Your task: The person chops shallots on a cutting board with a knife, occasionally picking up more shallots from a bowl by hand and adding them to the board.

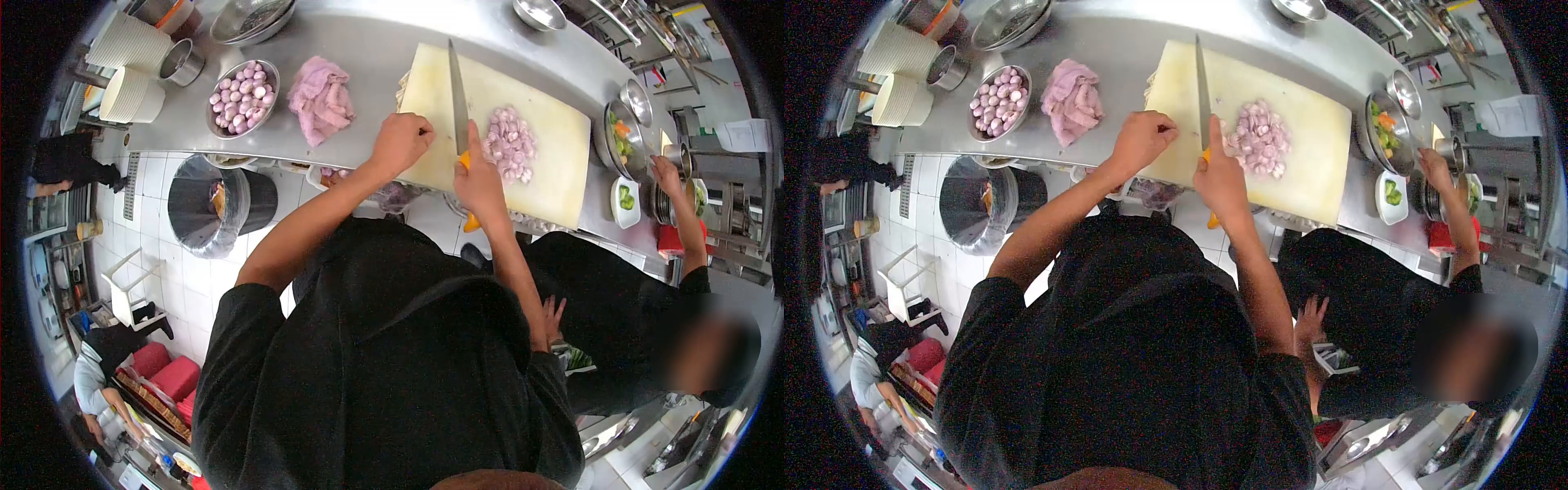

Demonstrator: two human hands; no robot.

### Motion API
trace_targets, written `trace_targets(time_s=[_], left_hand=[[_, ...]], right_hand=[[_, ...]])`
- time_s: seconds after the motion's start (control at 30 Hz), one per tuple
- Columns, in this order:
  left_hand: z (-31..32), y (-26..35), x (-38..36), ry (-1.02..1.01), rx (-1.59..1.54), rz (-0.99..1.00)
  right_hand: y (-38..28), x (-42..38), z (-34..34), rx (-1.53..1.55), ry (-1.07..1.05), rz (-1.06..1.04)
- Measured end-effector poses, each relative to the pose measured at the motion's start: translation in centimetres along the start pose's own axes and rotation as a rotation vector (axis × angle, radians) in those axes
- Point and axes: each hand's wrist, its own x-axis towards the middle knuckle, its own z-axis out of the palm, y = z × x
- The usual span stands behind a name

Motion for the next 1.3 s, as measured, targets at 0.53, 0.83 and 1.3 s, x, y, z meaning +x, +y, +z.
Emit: trace_targets(time_s=[0.53,0.83,1.3], left_hand=[[1.3,2.1,-0.6,-0.011,-0.254,-0.361],[1.6,1.3,-0.7,0.013,-0.411,-0.392],[0.8,1.9,-0.7,-0.026,-0.468,-0.432]], right_hand=[[-2.9,-0.6,0.7,0.029,-0.153,0.060],[-4.5,-1.1,-1.8,-0.045,-0.214,0.098],[-5.0,-0.3,-2.3,-0.057,-0.225,0.100]])
